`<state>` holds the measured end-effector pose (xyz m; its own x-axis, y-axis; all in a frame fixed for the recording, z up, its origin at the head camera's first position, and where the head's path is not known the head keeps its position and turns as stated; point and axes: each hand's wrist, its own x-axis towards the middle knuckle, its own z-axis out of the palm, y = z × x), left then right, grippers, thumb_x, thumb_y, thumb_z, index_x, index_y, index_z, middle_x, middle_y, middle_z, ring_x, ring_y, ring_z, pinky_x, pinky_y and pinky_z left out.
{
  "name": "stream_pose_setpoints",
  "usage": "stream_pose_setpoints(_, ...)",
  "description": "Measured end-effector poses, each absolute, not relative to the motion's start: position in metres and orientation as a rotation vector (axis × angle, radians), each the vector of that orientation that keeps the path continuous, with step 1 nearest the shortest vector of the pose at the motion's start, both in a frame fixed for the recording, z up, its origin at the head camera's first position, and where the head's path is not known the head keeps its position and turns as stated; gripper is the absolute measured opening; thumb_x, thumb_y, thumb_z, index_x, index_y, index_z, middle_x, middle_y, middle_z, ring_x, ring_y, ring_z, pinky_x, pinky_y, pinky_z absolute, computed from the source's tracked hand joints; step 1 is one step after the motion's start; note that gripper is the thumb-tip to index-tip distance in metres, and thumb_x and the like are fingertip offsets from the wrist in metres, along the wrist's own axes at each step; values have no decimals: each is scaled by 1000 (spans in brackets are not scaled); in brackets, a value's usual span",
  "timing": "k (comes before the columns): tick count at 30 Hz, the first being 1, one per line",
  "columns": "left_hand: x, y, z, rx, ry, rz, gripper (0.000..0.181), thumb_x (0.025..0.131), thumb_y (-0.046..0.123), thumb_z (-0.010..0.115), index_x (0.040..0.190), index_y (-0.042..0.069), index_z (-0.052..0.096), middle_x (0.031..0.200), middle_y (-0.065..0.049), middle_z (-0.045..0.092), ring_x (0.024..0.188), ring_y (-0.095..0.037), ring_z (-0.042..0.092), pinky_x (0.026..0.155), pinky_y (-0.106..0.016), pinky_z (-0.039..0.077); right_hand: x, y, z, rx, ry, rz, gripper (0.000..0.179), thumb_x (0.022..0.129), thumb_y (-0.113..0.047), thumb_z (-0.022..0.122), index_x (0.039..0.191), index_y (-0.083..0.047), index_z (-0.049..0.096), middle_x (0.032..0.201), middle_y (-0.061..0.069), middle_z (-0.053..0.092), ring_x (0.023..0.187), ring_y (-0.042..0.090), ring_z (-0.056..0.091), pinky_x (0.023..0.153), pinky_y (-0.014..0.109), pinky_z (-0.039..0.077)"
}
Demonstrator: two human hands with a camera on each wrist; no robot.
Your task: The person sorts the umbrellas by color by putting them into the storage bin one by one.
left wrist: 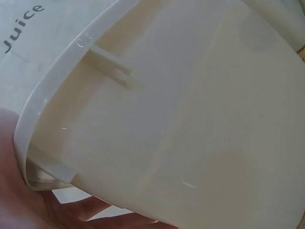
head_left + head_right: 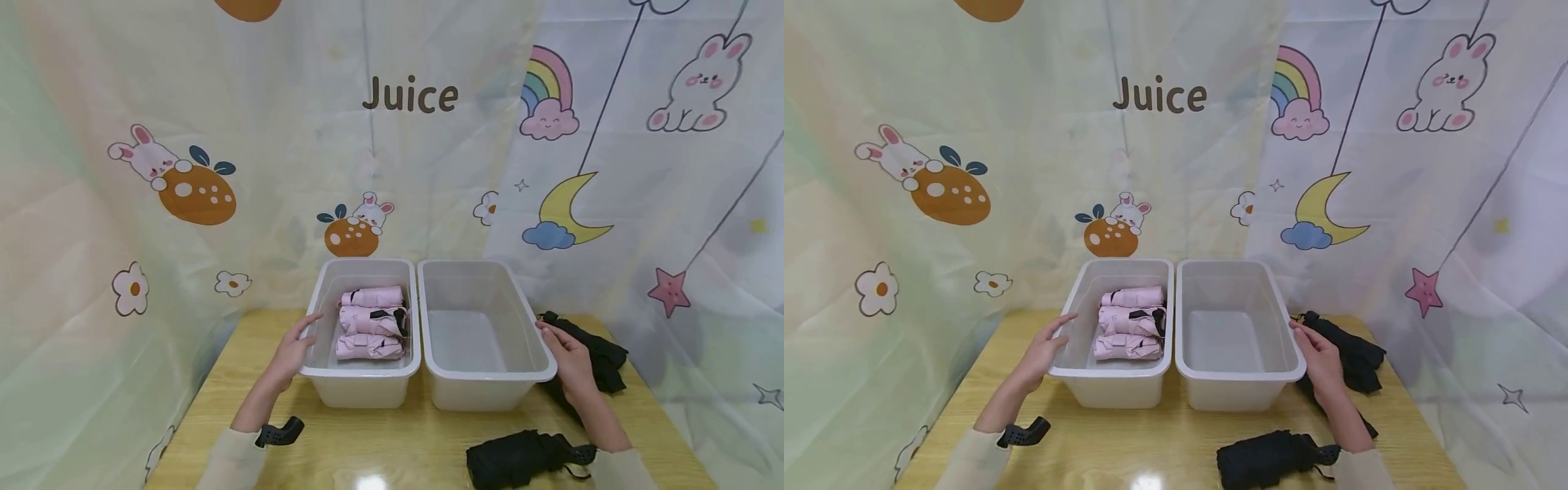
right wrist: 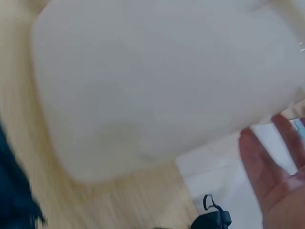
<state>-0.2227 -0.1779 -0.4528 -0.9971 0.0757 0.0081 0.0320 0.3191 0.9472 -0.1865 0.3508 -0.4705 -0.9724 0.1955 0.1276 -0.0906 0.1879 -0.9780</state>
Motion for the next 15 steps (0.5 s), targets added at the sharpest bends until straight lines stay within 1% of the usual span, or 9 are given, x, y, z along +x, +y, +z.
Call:
stream_pose_setpoints(2,-224,-179,-454,134,2516,1815,46,100,9,39,147,14,42,157,-19,19,141,-42,18,106,-64,19,-188,355,-468,-56,-2300,1726,55,99,-40,53,141,-6,51,112,-18,63,91,1,63,71,21,53)
stream_pose_setpoints(4,-224,-180,-455,134,2506,1833,45,101,11,39,146,14,42,157,-18,20,141,-40,18,107,-63,18,-187,362,-466,7,-2370,1620,55,101,-40,49,142,-4,49,118,-6,64,92,3,64,71,24,54)
stream_pose_setpoints(6,-221,-182,-456,133,2493,1836,44,102,11,39,146,14,42,157,-17,21,141,-39,18,108,-63,17,-185,370,-463,70,-2451,1541,53,102,-37,46,141,-1,48,124,8,63,94,6,65,71,28,55)
stream_pose_setpoints(9,-219,-185,-456,166,2482,1818,44,104,12,36,148,13,39,158,-18,19,142,-39,17,108,-62,17,-176,383,-458,133,-2611,1319,46,103,-32,49,135,1,54,122,23,62,92,16,67,69,33,56)
stream_pose_setpoints(11,-218,-185,-455,200,2478,1798,46,105,13,35,151,13,34,158,-19,16,141,-41,18,107,-63,19,-170,391,-457,165,-2704,1134,41,100,-28,55,130,1,58,118,24,63,92,25,67,67,38,56)
stream_pose_setpoints(13,-218,-185,-453,214,2481,1788,49,105,14,34,154,14,28,159,-19,14,140,-43,19,106,-63,21,-165,397,-460,204,-2787,974,40,98,-28,59,127,0,61,113,24,64,90,33,65,66,43,54)
stream_pose_setpoints(15,-219,-185,-452,197,2469,1787,51,105,15,34,155,17,24,159,-18,13,139,-44,22,105,-64,23,-161,403,-468,252,-2860,894,45,95,-30,63,128,1,60,117,27,62,95,42,63,71,50,53)
